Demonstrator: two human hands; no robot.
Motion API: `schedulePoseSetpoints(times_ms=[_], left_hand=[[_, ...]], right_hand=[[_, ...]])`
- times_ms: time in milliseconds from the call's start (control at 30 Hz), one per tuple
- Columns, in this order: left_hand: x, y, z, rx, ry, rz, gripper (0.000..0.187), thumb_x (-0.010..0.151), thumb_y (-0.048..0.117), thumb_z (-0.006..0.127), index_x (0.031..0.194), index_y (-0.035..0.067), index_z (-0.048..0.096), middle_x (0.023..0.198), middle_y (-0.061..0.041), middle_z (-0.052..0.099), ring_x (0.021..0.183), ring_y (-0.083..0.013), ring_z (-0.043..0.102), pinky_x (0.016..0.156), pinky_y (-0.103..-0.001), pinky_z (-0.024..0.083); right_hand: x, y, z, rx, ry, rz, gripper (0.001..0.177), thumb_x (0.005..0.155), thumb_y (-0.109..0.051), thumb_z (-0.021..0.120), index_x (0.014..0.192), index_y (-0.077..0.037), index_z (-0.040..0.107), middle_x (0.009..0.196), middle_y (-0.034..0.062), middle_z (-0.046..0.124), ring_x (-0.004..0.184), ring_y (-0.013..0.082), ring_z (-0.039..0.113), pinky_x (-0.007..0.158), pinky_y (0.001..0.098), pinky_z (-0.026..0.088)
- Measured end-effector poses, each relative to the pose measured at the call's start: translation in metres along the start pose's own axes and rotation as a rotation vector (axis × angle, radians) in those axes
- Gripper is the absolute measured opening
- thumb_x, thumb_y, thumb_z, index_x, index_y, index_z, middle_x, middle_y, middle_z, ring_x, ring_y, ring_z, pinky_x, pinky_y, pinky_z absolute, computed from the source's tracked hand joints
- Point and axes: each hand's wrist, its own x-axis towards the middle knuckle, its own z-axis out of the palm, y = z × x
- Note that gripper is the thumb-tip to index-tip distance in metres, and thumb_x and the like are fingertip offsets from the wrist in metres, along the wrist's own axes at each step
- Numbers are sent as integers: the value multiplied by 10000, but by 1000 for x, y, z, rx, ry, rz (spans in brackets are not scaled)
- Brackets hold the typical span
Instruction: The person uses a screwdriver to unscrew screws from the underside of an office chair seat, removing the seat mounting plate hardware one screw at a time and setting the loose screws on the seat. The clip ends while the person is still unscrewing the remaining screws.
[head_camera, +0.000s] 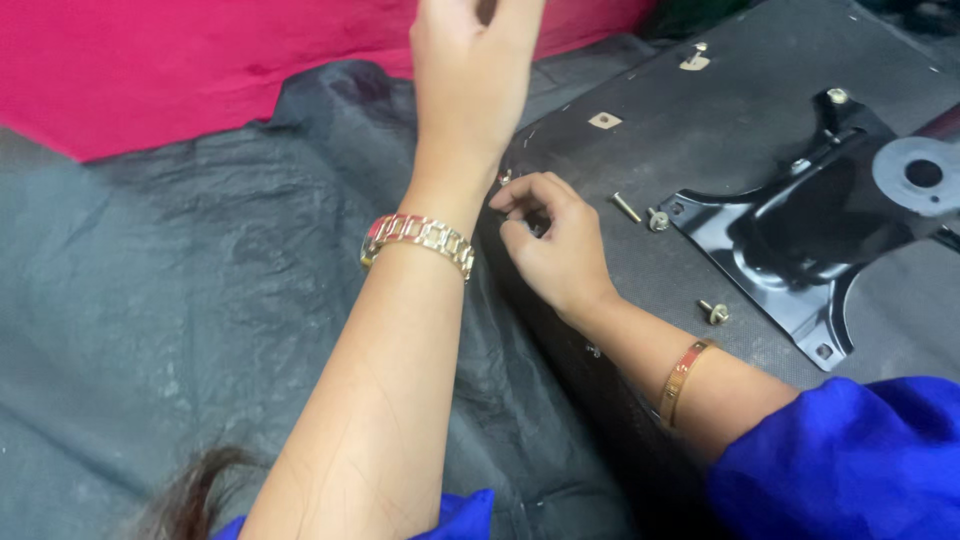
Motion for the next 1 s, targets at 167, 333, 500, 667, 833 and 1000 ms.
schedulePoseSetpoints(times_ms=[167,333,500,667,833,1000], left_hand=[[1,-1,4,-360,-104,105,217,970,258,635,967,48,579,755,-4,726,663,-88,684,640,-272,557],[11,-16,33,-151,-74,71,316,1063,305,618,961,6,604,732,-67,649,644,-152,601,602,-347,503],[10,-28,54,-28,13,172,317,1132,263,499,1026,-21,590,867,-164,693,804,-304,665,774,-430,516],[7,-29,44,-20,-5,219,309,1093,272,540,1034,-29,571,908,-177,680,836,-325,667,798,-433,530],[8,-15,31,12,24,331,322,1027,282,663,1008,-31,590,866,-147,677,757,-258,676,757,-390,559],[9,-6,25,-180,-31,232,245,953,244,687,889,14,637,756,-23,734,678,-133,700,647,-294,557]], right_hand=[[6,-6,3,-49,-29,-54,227,787,49,591,965,-18,714,965,73,674,854,155,666,736,283,520],[2,-7,-2,-62,-21,61,217,783,25,598,980,1,685,942,83,676,831,169,685,675,294,521],[1,-10,0,40,36,-40,298,823,-44,680,1116,12,681,1047,95,680,909,178,690,764,291,536],[2,-12,1,-65,42,67,214,820,-85,711,1012,7,690,882,85,674,785,170,683,712,291,536],[2,-12,0,-64,53,35,169,790,-76,712,938,3,690,881,81,683,800,167,691,748,291,547],[0,-10,-1,-59,60,20,167,776,-38,662,935,-2,697,904,85,699,820,162,703,784,287,555]])
